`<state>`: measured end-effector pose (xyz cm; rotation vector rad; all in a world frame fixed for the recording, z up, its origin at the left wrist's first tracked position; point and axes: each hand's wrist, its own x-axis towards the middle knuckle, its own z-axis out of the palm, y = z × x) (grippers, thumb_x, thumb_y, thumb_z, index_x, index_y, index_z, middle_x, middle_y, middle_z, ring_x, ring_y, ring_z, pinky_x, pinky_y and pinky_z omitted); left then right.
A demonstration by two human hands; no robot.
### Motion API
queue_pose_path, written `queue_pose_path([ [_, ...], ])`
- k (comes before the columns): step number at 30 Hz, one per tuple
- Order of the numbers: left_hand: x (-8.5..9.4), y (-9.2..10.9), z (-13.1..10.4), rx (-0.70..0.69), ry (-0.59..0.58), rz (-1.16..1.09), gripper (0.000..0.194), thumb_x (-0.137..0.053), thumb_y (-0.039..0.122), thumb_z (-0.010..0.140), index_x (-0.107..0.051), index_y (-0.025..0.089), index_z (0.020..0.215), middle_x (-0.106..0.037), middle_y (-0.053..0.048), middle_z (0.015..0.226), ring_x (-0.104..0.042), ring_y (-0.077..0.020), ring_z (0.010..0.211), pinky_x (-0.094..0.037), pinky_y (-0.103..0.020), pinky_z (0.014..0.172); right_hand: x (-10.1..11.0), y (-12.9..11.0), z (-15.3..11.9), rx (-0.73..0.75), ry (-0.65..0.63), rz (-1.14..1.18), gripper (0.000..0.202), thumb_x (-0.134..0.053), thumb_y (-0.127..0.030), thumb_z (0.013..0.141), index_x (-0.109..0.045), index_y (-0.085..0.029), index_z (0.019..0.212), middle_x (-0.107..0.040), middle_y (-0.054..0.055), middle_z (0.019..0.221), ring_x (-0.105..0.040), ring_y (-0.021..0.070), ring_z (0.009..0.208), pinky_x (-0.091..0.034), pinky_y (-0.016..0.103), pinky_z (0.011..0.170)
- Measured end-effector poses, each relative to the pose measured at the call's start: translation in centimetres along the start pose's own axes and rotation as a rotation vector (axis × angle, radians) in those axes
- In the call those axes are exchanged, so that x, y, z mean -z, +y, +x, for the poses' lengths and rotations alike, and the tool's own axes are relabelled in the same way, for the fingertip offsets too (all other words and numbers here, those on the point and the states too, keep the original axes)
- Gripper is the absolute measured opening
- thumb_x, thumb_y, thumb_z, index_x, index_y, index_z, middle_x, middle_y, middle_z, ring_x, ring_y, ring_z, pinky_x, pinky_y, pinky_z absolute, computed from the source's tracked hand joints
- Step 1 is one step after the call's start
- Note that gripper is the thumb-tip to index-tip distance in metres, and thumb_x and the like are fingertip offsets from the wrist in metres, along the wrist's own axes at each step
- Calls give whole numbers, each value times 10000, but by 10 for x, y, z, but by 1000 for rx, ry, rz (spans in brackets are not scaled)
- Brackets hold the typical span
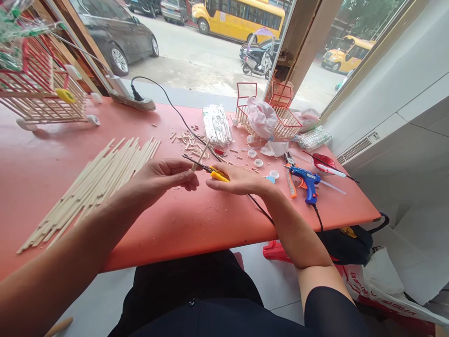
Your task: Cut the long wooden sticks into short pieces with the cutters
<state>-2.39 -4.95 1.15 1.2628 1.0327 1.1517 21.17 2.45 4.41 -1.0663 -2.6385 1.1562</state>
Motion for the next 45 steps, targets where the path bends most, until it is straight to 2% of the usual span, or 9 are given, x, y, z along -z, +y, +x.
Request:
queue_pose_path([
  [6, 3, -1, 0, -3, -18, 4, 324, -905, 482, 807, -836, 174, 881, -800, -86, 742, -755, -224, 708, -607, -333, 697, 0, -5, -1, -22, 19, 15, 401, -677, -597, 934, -682, -217, 1063, -695, 33, 995, -604, 234, 890, -401, 356, 784],
  [12, 4, 2, 0, 1, -29, 4, 327, -904, 466, 816, -835, 163, 919, -800, -73, 745, -749, -196, 699, -610, -302, 686, -3, -9, -2, -62, 41, -58, 449, -609, -571, 958, -695, -216, 1220, -685, 34, 1008, -606, 236, 916, -383, 345, 780],
  [16, 3, 4, 1, 30, -36, -17, 379, -948, 485, 747, -805, 145, 835, -790, -75, 716, -736, -185, 664, -605, -292, 660, -4, -15, -4, -67, 46, -74, 460, -586, -529, 968, -700, -193, 1261, -696, 40, 1008, -603, 220, 924, -391, 330, 799],
  [22, 8, -5, 5, 77, -49, -73, 432, -978, 514, 711, -806, 148, 863, -798, -74, 736, -742, -180, 676, -605, -285, 668, -10, -18, -3, -80, 89, -104, 393, -588, -486, 967, -707, -180, 1183, -694, 43, 1001, -595, 203, 906, -393, 317, 799],
  [25, 8, -10, 6, 140, -34, -131, 519, -1019, 548, 631, -803, 144, 876, -794, -73, 715, -734, -169, 655, -596, -268, 648, -13, -19, -2, -117, 78, -140, 328, -576, -464, 987, -681, -172, 1092, -695, 47, 996, -590, 190, 886, -379, 304, 772],
  [30, 3, -7, 6, 270, -30, -178, 594, -1054, 578, 528, -768, 146, 819, -777, -57, 673, -710, -135, 622, -577, -229, 619, -16, -25, -3, -209, 45, -227, 240, -566, -414, 1017, -616, -182, 982, -703, 63, 1027, -599, 189, 908, -375, 291, 762],
  [34, 1, -6, 4, 321, -39, -190, 640, -1065, 591, 473, -753, 145, 810, -771, -47, 669, -699, -120, 607, -565, -206, 603, -16, -29, -3, -267, 20, -306, 243, -558, -409, 1032, -599, -183, 951, -716, 83, 1037, -608, 195, 911, -369, 289, 746],
  [45, -4, -24, 8, 305, -86, -271, 546, -1066, 451, 545, -735, 125, 833, -760, -55, 663, -685, -126, 578, -556, -217, 560, -17, -37, -9, -327, -43, -353, 264, -546, -374, 1055, -637, -165, 922, -726, 73, 951, -579, 169, 807, -345, 284, 689],
])
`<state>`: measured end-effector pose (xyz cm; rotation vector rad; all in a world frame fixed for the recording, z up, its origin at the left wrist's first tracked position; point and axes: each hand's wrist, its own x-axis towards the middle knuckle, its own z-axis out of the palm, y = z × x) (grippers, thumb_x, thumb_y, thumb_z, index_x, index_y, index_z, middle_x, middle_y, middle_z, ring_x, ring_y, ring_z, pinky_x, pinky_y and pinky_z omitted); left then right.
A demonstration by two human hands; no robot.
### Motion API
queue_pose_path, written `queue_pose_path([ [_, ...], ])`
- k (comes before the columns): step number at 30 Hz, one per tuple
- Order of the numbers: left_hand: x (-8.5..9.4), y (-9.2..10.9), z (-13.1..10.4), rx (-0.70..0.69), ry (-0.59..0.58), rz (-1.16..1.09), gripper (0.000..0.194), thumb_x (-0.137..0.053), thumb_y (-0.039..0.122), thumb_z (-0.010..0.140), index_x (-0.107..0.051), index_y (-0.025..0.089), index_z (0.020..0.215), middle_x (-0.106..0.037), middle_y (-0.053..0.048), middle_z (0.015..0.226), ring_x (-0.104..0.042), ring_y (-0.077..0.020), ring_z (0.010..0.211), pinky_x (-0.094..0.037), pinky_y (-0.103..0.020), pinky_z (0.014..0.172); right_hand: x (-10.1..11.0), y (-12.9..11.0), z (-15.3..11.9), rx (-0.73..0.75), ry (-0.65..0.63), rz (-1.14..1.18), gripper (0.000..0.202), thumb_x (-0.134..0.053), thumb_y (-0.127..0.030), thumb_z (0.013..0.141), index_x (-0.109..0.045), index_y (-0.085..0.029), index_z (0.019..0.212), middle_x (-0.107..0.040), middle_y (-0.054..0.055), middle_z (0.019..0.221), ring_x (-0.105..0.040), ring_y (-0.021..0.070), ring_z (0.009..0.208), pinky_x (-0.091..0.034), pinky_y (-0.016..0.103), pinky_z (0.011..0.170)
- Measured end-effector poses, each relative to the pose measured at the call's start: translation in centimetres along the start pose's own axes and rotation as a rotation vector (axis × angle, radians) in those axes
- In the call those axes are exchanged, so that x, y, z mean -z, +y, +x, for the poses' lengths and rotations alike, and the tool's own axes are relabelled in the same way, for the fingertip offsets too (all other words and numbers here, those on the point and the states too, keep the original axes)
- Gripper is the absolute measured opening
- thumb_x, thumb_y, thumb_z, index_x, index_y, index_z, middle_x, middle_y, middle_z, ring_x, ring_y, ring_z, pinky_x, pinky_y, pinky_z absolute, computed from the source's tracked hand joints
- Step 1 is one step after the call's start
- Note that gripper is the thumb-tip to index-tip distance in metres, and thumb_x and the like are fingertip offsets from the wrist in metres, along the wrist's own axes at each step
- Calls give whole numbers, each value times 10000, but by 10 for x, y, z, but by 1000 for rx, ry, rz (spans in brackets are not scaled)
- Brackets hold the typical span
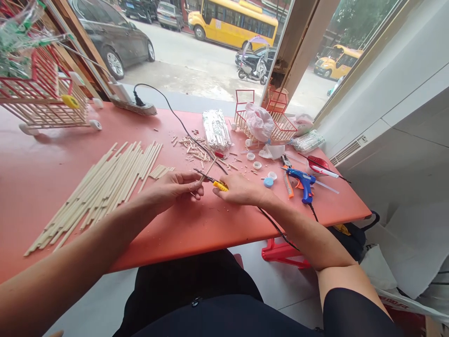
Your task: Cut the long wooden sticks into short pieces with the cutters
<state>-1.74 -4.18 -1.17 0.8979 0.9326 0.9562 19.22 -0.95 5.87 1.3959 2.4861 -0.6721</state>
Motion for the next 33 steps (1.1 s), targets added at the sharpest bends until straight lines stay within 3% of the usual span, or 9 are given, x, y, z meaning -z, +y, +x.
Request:
queue_pose_path([
  [6, -3, -4, 1, 5, -46, -43, 525, -1065, 410, 558, -728, 115, 830, -753, -55, 658, -674, -113, 558, -556, -207, 554, -1, 1, -4, 6, 8, -42, 281, -530, -359, 1066, -629, -162, 890, -702, 62, 904, -549, 164, 789, -312, 296, 686],
  [17, -4, 0, -3, -13, -8, -17, 608, -1076, 495, 513, -783, 113, 883, -732, -45, 651, -662, -122, 551, -545, -213, 520, 10, 5, -4, -7, -102, 23, 307, -509, -493, 1060, -589, -197, 1050, -719, 96, 1095, -641, 230, 952, -404, 315, 784],
  [23, -4, 1, -4, -38, 0, -13, 530, -1049, 423, 589, -785, 119, 932, -732, -44, 666, -665, -130, 572, -554, -230, 553, 2, 4, -2, -17, 9, 31, 283, -547, -469, 1043, -595, -191, 1020, -718, 81, 1042, -627, 213, 911, -398, 305, 760],
  [33, -13, -5, -4, 26, -40, -20, 284, -936, 239, 757, -707, 116, 870, -688, -24, 644, -629, -112, 527, -499, -191, 456, -5, 15, -1, -3, -87, 43, 267, -546, -459, 1026, -542, -209, 933, -716, 66, 985, -631, 200, 866, -407, 293, 742],
])
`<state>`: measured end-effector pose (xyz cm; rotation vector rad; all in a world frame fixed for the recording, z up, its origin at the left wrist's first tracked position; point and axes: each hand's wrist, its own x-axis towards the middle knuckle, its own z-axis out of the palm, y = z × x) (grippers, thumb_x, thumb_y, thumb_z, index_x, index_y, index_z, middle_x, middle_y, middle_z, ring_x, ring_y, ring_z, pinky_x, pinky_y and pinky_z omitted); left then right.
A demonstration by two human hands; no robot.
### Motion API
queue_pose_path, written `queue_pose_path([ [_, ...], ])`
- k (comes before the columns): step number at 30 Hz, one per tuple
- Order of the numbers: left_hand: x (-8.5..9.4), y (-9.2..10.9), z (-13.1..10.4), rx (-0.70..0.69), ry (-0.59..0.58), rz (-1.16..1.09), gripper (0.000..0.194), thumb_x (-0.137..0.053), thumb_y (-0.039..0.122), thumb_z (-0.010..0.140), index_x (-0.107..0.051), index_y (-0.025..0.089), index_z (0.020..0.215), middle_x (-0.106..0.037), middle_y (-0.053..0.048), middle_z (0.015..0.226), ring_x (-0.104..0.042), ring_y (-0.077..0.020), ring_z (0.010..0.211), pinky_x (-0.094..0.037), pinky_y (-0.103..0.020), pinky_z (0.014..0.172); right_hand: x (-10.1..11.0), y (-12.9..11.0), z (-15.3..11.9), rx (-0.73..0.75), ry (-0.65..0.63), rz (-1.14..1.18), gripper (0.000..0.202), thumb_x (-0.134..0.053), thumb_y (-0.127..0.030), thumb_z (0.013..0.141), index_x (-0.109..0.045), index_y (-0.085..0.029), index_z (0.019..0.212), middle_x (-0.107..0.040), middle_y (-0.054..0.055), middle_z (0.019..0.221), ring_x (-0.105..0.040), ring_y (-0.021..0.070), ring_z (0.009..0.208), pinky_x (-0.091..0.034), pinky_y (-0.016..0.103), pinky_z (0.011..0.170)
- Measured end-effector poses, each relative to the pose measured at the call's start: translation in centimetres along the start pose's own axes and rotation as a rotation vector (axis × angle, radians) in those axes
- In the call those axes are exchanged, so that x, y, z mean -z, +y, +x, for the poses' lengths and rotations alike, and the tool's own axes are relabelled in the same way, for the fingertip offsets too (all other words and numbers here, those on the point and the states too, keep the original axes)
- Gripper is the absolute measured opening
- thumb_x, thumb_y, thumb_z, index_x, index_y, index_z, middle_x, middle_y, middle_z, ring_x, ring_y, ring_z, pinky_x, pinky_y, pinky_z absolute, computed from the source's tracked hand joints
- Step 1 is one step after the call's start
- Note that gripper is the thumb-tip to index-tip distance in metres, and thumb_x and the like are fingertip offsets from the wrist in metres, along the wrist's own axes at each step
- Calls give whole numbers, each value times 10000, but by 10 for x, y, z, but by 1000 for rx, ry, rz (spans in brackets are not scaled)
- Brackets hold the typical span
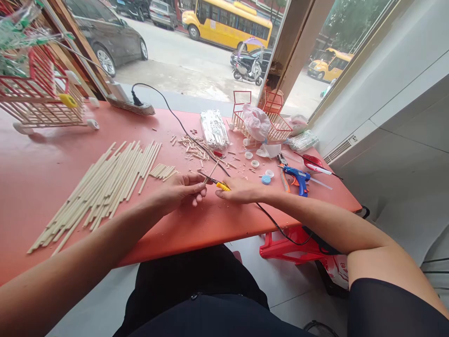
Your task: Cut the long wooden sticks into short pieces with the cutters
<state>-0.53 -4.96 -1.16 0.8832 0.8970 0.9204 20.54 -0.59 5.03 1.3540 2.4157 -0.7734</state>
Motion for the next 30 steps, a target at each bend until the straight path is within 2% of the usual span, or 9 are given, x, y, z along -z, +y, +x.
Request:
queue_pose_path([
  [3, -1, -1, -1, 28, -4, -18, 235, -908, 192, 787, -706, 112, 874, -679, -16, 627, -618, -101, 506, -495, -178, 446, 2, -6, -2, -50, -38, 15, 243, -565, -416, 1023, -523, -218, 889, -706, 53, 912, -620, 187, 774, -414, 291, 697],
  [7, -2, -1, -1, 49, -1, -17, 199, -885, 169, 809, -698, 115, 854, -667, -8, 617, -620, -99, 495, -493, -174, 436, 3, -10, -5, -112, -120, 99, 269, -511, -404, 1053, -473, -229, 852, -612, 8, 732, -552, 155, 590, -404, 286, 576],
  [11, -3, 1, -1, 34, -31, 37, 222, -886, 217, 825, -697, 120, 891, -691, -16, 639, -635, -106, 494, -513, -189, 459, 4, 1, -6, -86, -175, 228, 295, -541, -456, 1040, -470, -230, 863, -545, -22, 709, -496, 126, 565, -388, 265, 534],
  [14, -4, 4, -4, -9, -43, 85, 287, -909, 286, 806, -689, 133, 910, -706, -17, 663, -646, -113, 501, -522, -204, 475, 5, 13, -3, -41, -170, 394, 398, -663, -549, 959, -452, -231, 846, -490, -45, 702, -448, 106, 572, -360, 245, 523],
  [20, -13, 7, -7, -39, 18, 159, 325, -893, 347, 797, -669, 150, 928, -713, -12, 695, -671, -129, 542, -547, -231, 512, 6, 16, 15, 127, 71, 966, 542, -829, -637, 775, -497, -216, 856, -467, -54, 730, -400, 91, 607, -317, 235, 543],
  [23, -18, 7, -6, -63, 39, 203, 264, -835, 313, 826, -640, 163, 923, -719, -17, 702, -671, -135, 544, -533, -232, 503, 8, 9, 27, 247, 244, 1215, 553, -851, -638, 746, -530, -214, 899, -475, -49, 767, -397, 96, 625, -331, 245, 559],
  [26, -13, 13, -7, -137, 89, 285, 224, -785, 294, 845, -603, 188, 921, -734, -30, 711, -689, -164, 575, -537, -257, 518, 8, 8, 42, 310, 395, 1341, 548, -841, -641, 745, -524, -226, 909, -466, -47, 794, -409, 103, 645, -372, 258, 591],
  [28, -3, 24, -11, -222, 171, 387, 189, -758, 305, 858, -608, 198, 897, -753, -50, 750, -710, -186, 628, -540, -276, 551, 5, 10, 49, 306, 470, 1368, 551, -818, -660, 748, -508, -238, 922, -434, -52, 788, -403, 111, 650, -388, 265, 606],
  [30, 10, 39, -16, -298, 340, 565, 121, -717, 296, 868, -648, 200, 841, -759, -62, 784, -723, -210, 696, -527, -289, 589, 2, 16, 53, 279, 494, 1362, 554, -795, -674, 762, -494, -246, 943, -412, -54, 788, -401, 118, 656, -396, 267, 613],
])
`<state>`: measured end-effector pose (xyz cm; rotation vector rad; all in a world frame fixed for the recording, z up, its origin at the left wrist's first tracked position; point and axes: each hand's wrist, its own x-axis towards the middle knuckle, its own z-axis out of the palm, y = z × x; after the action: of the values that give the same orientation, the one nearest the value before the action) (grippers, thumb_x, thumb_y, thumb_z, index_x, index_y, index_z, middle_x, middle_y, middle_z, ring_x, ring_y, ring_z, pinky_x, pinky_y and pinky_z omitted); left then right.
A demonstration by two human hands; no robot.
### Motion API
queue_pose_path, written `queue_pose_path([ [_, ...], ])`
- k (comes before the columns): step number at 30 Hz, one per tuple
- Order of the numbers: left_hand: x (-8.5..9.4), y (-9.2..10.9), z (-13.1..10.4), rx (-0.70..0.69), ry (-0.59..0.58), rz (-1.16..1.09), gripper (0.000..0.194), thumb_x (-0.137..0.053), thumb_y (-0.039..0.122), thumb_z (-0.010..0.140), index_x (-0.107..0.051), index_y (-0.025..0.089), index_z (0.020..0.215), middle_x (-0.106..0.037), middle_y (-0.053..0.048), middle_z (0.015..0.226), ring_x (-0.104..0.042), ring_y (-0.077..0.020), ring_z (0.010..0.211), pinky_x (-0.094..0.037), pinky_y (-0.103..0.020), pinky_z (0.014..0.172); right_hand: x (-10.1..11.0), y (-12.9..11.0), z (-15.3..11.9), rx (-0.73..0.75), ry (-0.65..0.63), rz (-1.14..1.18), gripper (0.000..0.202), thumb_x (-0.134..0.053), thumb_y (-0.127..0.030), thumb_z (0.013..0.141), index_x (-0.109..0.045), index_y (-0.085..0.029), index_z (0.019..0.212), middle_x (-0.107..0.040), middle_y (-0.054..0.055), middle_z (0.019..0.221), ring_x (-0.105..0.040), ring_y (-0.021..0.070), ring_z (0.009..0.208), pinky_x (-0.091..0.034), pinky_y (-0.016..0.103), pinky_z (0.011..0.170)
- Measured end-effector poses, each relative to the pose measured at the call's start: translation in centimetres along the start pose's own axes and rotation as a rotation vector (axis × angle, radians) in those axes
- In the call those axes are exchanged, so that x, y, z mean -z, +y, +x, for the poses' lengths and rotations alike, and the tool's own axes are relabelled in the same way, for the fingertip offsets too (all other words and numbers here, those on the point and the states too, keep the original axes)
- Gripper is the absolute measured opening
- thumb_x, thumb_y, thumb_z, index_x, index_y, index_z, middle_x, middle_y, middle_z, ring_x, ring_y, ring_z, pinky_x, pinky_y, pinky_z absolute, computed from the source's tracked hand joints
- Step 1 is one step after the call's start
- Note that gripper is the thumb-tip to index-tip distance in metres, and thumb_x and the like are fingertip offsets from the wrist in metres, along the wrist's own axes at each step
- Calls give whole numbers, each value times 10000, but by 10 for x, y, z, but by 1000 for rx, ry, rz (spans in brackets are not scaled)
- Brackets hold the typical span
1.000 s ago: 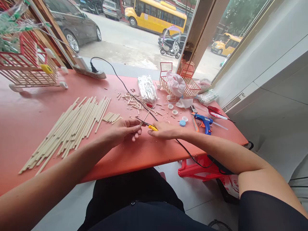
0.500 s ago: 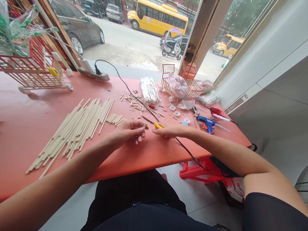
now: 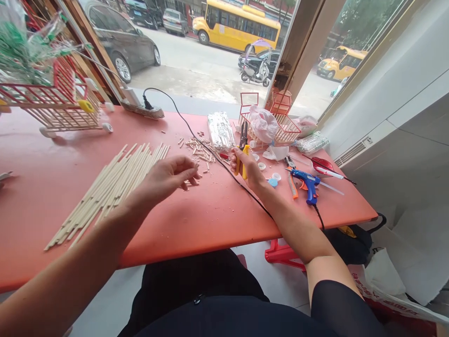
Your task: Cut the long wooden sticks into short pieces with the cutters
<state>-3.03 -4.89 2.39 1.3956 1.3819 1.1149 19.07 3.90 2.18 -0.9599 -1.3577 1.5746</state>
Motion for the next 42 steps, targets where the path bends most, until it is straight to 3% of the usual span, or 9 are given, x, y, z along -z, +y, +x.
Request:
queue_pose_path([
  [3, 28, 7, 5, -66, 213, 462, 91, -722, 257, 835, -707, 216, 755, -744, -49, 757, -708, -247, 807, -502, -322, 725, 7, 5, -2, -40, 4, -33, 561, -780, -694, 768, -487, -251, 950, -408, -49, 791, -404, 124, 658, -393, 269, 608],
  [5, 39, 6, 9, -34, 219, 623, 131, -715, 260, 832, -705, 234, 703, -706, -34, 668, -689, -260, 779, -473, -333, 732, 10, 6, -3, -42, 6, -27, 559, -789, -688, 761, -497, -250, 950, -416, -44, 798, -406, 125, 664, -393, 272, 612],
  [10, 39, -9, 15, 4, 144, 731, 174, -705, 222, 776, -649, 251, 614, -694, -53, 638, -644, -267, 716, -419, -345, 699, 7, 8, -6, -15, -29, 38, 594, -867, -648, 694, -545, -234, 974, -441, -43, 817, -412, 109, 681, -379, 260, 626],
  [19, 40, -21, 17, -13, 180, 758, 131, -681, 196, 783, -695, 249, 664, -726, -82, 721, -673, -304, 803, -432, -364, 759, 4, 8, -10, 9, -36, 17, 575, -856, -632, 711, -556, -230, 992, -444, -38, 830, -427, 116, 689, -373, 277, 628],
  [23, 49, -3, 8, -27, 238, 780, 134, -659, 269, 867, -763, 247, 785, -745, -73, 750, -680, -299, 839, -460, -364, 801, 5, 9, -9, 1, -24, 54, 607, -890, -628, 679, -574, -219, 999, -467, -41, 834, -442, 107, 689, -387, 272, 635],
  [29, 76, 39, -3, -24, 312, 997, 384, -536, 380, 959, -827, 147, 1052, -801, -117, 973, -723, -315, 1002, -487, -393, 922, 4, 9, -11, 20, -31, 99, 595, -925, -626, 687, -607, -211, 970, -520, -26, 820, -464, 107, 679, -385, 266, 617],
  [33, 112, 19, 28, 50, 284, 1161, 518, -447, 376, 1026, -772, 69, 1286, -776, -220, 1250, -696, -363, 1179, -490, -438, 1021, 1, 8, -15, 31, -63, 69, 544, -899, -629, 739, -606, -215, 936, -519, -22, 799, -464, 114, 671, -368, 272, 599],
  [36, 138, -8, 58, 126, 191, 1272, 542, -397, 242, 1029, -659, 57, 1467, -709, -265, 1404, -650, -388, 1264, -486, -493, 1063, 0, 8, -16, 32, -74, 38, 546, -883, -647, 748, -600, -220, 937, -498, -25, 787, -447, 120, 663, -348, 281, 586],
  [42, 158, -33, 103, 100, -62, 1311, 619, -306, 253, 1098, -400, 160, 1703, -705, -214, 1365, -589, -368, 1308, -404, -591, 1146, 1, 8, -17, 10, -48, 6, 567, -877, -632, 767, -612, -209, 1035, -509, -18, 830, -473, 128, 710, -373, 284, 641],
])
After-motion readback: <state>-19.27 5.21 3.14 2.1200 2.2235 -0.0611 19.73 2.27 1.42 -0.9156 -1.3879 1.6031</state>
